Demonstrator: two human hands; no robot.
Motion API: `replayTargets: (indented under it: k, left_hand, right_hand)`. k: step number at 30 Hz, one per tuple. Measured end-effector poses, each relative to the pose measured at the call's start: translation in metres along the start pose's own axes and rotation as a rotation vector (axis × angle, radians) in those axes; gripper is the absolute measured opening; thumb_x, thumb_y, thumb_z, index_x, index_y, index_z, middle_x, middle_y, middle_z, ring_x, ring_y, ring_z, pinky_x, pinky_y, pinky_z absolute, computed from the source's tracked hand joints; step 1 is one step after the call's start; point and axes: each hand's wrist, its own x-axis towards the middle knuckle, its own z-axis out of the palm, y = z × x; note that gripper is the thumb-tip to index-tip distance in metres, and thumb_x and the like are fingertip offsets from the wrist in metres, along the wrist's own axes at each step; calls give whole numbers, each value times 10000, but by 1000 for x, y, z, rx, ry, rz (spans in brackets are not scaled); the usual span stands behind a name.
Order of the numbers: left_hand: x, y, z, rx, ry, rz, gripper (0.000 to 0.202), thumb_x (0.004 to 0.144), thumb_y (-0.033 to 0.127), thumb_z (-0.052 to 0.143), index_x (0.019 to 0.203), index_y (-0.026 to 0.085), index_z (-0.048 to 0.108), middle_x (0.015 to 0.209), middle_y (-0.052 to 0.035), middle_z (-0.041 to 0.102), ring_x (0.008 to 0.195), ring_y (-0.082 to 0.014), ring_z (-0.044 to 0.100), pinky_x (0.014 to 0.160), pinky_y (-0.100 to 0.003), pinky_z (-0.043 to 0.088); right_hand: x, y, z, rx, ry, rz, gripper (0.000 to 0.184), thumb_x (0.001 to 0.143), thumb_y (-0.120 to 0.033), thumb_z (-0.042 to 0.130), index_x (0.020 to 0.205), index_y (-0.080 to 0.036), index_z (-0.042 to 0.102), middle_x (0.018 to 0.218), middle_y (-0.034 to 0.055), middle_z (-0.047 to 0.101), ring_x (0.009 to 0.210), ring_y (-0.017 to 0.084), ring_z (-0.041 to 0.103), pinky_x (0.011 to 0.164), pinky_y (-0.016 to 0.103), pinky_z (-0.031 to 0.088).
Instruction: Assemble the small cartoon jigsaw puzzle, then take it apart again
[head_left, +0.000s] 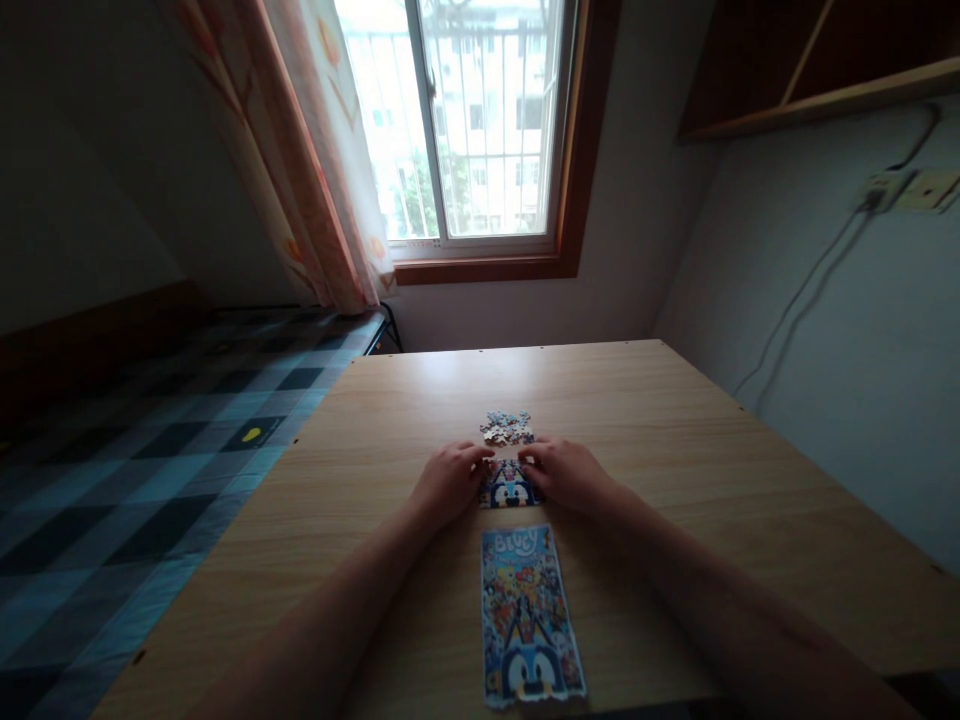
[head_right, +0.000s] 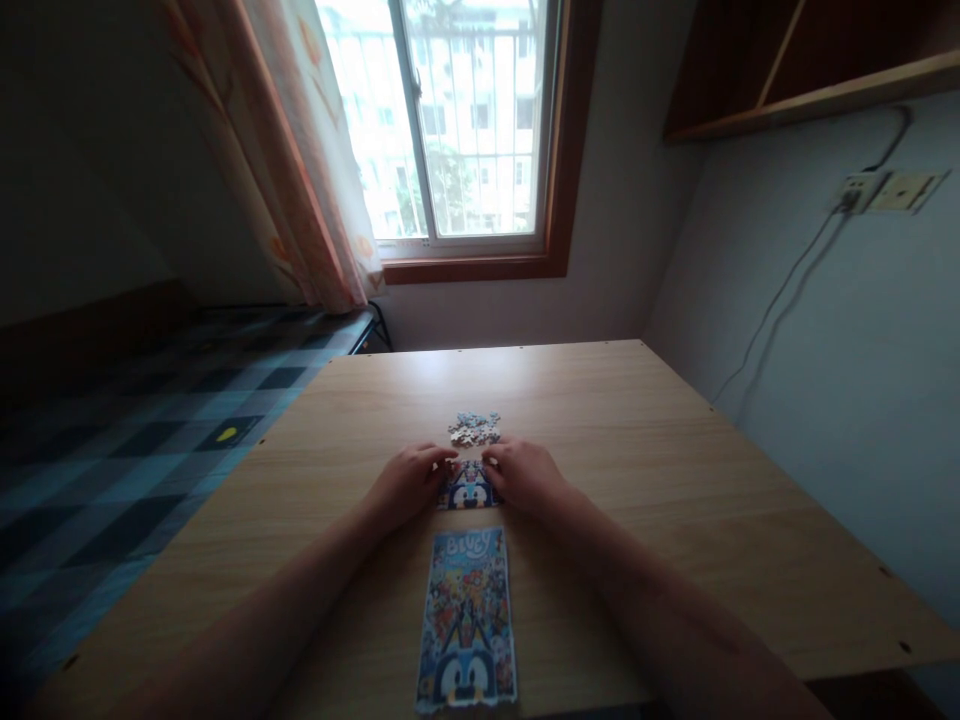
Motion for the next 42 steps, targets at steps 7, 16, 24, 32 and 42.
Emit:
replayTargets:
  k: [7, 16, 24, 32, 42]
  left_hand:
    - [1, 3, 2, 84, -2, 28, 232, 951, 282, 548, 1041, 223, 754, 959, -83, 722, 886, -224, 651, 845, -338, 487]
    - [2, 5, 3, 121, -16, 41, 194, 950, 275, 568, 963, 230, 756, 922, -78, 703, 869, -221, 636, 826, -329, 460]
    - [2, 9, -1, 147, -52, 5, 172, 939, 275, 586, 950, 219, 748, 926, -69, 695, 868, -219, 625, 810, -324, 447]
    - [2, 14, 0, 158, -62, 15, 161, 925, 289, 595, 969, 217, 732, 953, -74, 688, 896, -238, 621, 841, -351, 446]
    - [6, 19, -2, 78, -78, -29, 87, 829, 205, 643, 872, 203, 718, 909, -53, 690, 861, -221, 628, 819, -333, 431]
  right_hand:
    - [-1, -2, -1, -7, 1, -6, 229, 937, -343, 561, 1096, -267, 708, 1038, 46, 685, 908, 184, 632, 728, 249, 395]
    - [2, -3, 0, -3, -16, 10, 217, 961, -326, 532, 1056, -263, 717, 1012, 50, 689, 869, 167, 623, 721, 239, 383]
    - [3, -1, 1, 23, -29, 10, 212, 966, -318, 518, 1039, -244, 702, 1014, 50, 699, 896, 167, 624, 748, 239, 383]
    - [6, 2, 3, 70, -33, 9, 193, 929, -292, 551, 1033, -243, 706, 1015, 49, 715, 916, 181, 634, 761, 249, 391]
    - [9, 7, 4, 153, -96, -21, 163, 851, -197, 618, 987, -221, 705, 944, 37, 698, 835, 154, 600, 725, 234, 379]
